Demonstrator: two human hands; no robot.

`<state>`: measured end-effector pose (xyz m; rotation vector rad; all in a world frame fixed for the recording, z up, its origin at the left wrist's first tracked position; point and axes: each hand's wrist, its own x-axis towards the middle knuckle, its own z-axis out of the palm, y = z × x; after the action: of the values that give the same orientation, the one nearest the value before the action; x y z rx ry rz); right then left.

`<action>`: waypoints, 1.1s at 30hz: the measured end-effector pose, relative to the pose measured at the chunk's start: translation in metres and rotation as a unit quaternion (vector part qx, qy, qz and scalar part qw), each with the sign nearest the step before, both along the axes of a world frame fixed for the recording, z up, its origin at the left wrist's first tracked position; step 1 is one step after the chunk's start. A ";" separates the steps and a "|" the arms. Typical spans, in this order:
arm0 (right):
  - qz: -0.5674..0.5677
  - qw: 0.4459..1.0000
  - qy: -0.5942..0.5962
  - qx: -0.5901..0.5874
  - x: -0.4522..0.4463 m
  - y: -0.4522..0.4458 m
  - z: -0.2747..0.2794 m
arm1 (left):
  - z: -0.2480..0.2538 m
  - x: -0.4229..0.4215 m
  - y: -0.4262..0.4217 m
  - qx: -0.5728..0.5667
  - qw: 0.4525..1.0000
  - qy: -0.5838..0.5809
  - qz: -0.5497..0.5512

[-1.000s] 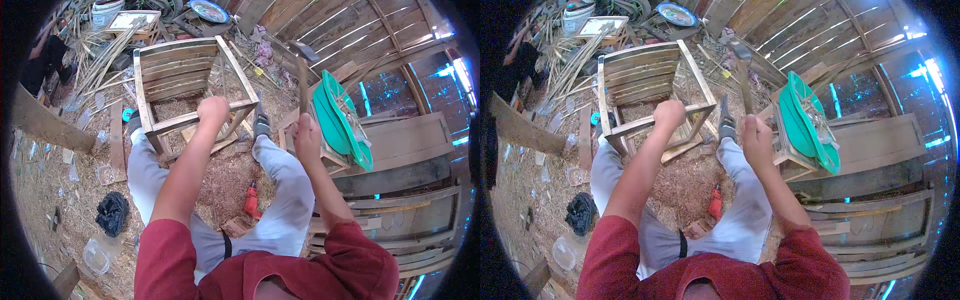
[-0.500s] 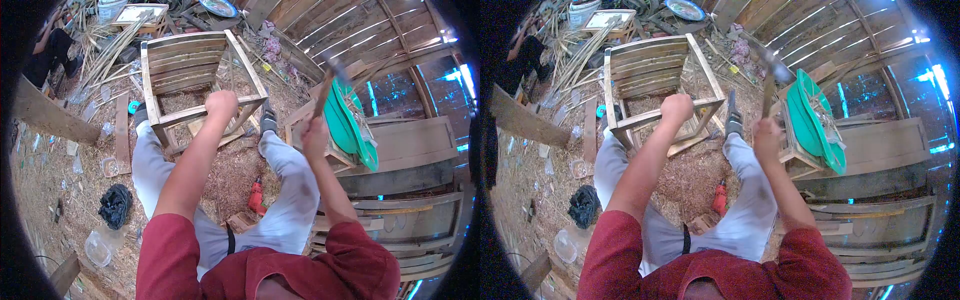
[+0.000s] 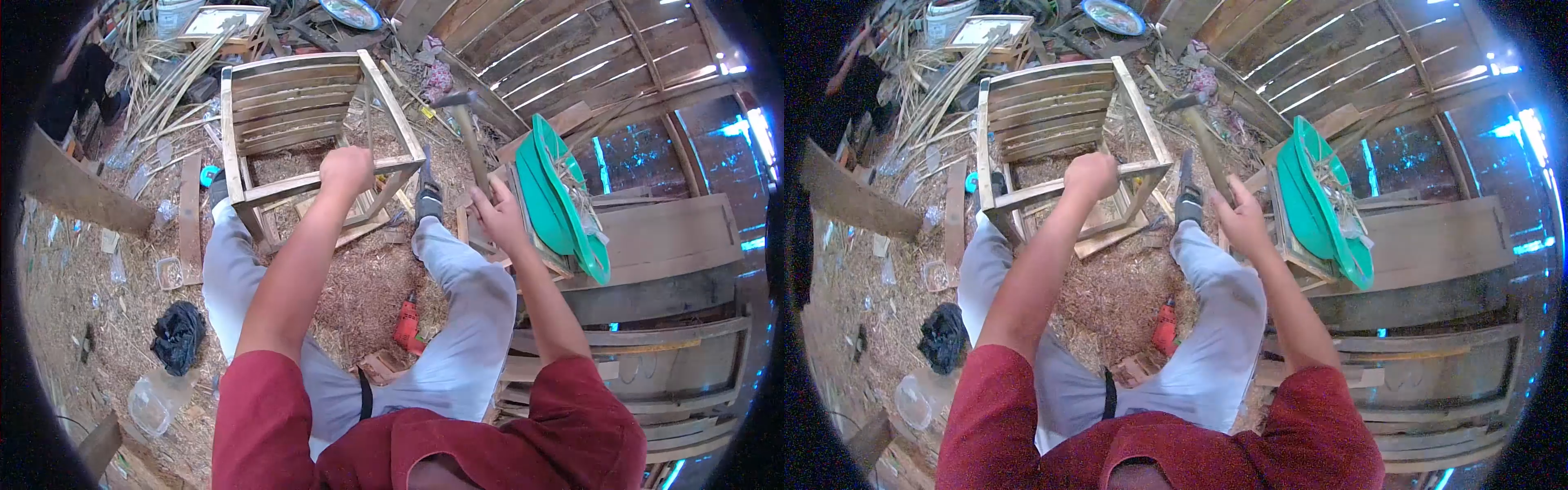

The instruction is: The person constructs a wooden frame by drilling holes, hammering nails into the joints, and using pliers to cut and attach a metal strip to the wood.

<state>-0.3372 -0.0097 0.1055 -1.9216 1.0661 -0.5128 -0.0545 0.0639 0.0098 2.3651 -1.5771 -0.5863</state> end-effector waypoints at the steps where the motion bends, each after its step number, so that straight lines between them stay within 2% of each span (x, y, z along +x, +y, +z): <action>1: 0.032 0.995 0.051 -0.075 -0.008 -0.014 -0.010 | 0.000 0.002 0.001 0.000 1.000 0.002 -0.008; 2: 0.065 0.981 0.101 -0.150 -0.011 -0.023 -0.014 | 0.000 0.004 0.002 0.001 1.000 0.003 -0.014; 5: 0.100 0.974 0.147 -0.140 -0.025 -0.041 -0.026 | 0.000 0.014 0.008 -0.012 1.000 -0.003 -0.024; 8: 0.001 0.999 0.031 -0.020 -0.021 -0.045 -0.057 | 0.011 0.029 0.021 -0.028 0.999 -0.021 -0.040; 10: -0.039 0.993 -0.013 0.109 -0.002 -0.033 -0.047 | 0.012 0.042 0.030 -0.050 0.996 -0.037 -0.071; 11: -0.059 0.982 -0.037 0.173 0.007 -0.028 -0.046 | 0.018 0.045 0.033 -0.021 0.996 -0.048 -0.069; 14: -0.029 0.970 -0.103 0.220 0.033 -0.025 -0.073 | 0.027 0.051 0.040 -0.008 0.991 -0.074 -0.108; 17: 0.011 0.958 -0.231 0.172 0.065 -0.028 -0.124 | 0.038 0.049 0.042 0.012 0.993 -0.070 -0.099; 20: 0.032 0.966 -0.238 0.090 0.092 -0.024 -0.126 | 0.040 0.048 0.042 0.008 0.994 -0.065 -0.085; 22: 0.043 0.966 -0.239 0.094 0.094 -0.016 -0.125 | 0.061 0.043 0.043 0.014 0.996 -0.051 -0.076; 26: 0.099 0.960 -0.225 0.138 0.090 -0.019 -0.118 | 0.064 0.048 0.047 0.004 0.997 -0.045 -0.058; 27: 0.093 0.965 -0.222 0.101 0.090 -0.018 -0.116 | 0.062 0.050 0.049 -0.016 0.998 -0.019 -0.059; 33: 0.076 0.957 -0.270 0.079 0.096 -0.005 -0.106 | 0.078 0.044 0.062 -0.065 0.996 -0.068 -0.004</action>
<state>-0.2409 -0.0146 0.0000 -1.5753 0.5800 -0.7829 -0.0106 0.1264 0.0875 2.3456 -1.6278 -0.3196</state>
